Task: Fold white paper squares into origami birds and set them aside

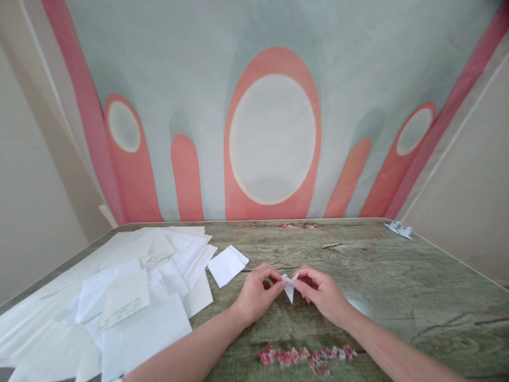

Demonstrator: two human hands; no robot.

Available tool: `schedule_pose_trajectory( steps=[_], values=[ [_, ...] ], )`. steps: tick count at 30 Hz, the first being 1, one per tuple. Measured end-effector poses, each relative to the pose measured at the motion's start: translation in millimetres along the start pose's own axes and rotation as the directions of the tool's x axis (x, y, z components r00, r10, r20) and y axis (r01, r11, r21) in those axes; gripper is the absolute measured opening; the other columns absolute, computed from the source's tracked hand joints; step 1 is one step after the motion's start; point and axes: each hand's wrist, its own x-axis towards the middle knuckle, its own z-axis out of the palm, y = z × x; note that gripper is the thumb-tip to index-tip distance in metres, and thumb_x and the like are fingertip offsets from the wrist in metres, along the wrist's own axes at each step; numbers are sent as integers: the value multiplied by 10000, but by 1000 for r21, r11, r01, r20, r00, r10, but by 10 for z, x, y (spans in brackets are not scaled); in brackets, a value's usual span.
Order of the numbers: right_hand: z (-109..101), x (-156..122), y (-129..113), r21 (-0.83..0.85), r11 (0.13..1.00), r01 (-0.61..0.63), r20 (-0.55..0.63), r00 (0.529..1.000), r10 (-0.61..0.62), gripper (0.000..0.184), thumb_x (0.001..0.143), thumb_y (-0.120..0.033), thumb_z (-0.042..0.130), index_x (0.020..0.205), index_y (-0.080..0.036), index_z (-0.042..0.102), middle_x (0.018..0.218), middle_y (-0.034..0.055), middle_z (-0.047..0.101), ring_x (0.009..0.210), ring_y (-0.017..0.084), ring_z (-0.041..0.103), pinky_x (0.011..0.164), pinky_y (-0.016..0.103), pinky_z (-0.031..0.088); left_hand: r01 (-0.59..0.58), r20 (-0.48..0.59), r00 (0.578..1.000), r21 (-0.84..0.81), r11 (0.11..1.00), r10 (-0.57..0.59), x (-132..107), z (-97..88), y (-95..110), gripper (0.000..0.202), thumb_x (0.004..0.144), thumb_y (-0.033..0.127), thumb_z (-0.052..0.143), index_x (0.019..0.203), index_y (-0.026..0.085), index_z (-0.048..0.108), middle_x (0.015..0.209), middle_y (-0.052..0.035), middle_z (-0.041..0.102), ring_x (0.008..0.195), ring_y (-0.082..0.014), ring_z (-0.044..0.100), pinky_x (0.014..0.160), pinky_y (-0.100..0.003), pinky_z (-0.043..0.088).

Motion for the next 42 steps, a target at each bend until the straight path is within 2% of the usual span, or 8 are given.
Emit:
schedule_pose_trajectory(
  steps=[4,6,9,12,18,25,34,42],
  values=[
    [-102,40,5,-264,955,133,23,991,-132,199,858,-331,505,779,-189,620,764,18,550,697,141,515,638,264,409,-25,47,999,74,997,22,-10,11,-3,88,755,223,594,803,171,647,816,-31,573,772,-145,544,642,-224,425],
    [-164,73,36,-377,907,190,59,982,-181,218,873,-312,485,751,-194,621,772,25,560,780,163,519,727,294,400,-47,74,997,138,989,37,-15,20,-7,143,732,167,594,857,192,660,851,-31,579,820,-157,543,726,-253,428],
    [-220,111,97,-451,864,226,98,974,-204,221,876,-312,483,755,-203,633,802,31,573,827,175,514,769,312,390,-107,136,988,233,967,76,-25,28,-6,214,731,112,554,874,218,673,890,-30,588,892,-173,529,833,-292,399],
    [-218,120,122,-474,849,234,112,972,-205,220,872,-316,489,758,-205,641,824,35,580,840,177,518,775,314,393,-149,182,979,300,942,97,-35,25,11,228,739,110,535,882,219,675,919,-35,593,926,-185,515,860,-308,386],
    [-188,109,101,-462,859,221,72,975,-212,166,840,-288,533,737,-199,627,800,24,578,804,164,536,749,296,406,-185,205,972,372,910,113,-48,14,42,213,753,122,525,888,209,665,930,-42,592,936,-196,504,859,-322,381],
    [-82,36,112,-508,856,98,-126,974,-187,100,751,-238,559,686,-195,496,663,-19,531,602,125,494,565,236,388,-132,120,988,365,922,94,-53,31,15,268,708,137,579,960,214,628,915,-46,571,922,-207,498,848,-334,386],
    [38,-24,59,-625,781,-7,-234,956,-179,211,679,-309,604,630,-214,422,563,-49,466,518,112,429,499,224,340,-128,88,991,373,919,102,-67,41,10,247,685,115,577,917,198,580,901,-44,538,910,-210,481,828,-347,392],
    [4,-1,104,-614,789,-25,-225,964,-145,183,694,-358,611,766,-209,531,647,-25,553,537,124,483,522,236,379,-101,39,995,346,933,94,-54,26,16,243,686,92,564,907,188,532,933,-45,513,928,-210,467,849,-369,391]
  ],
)
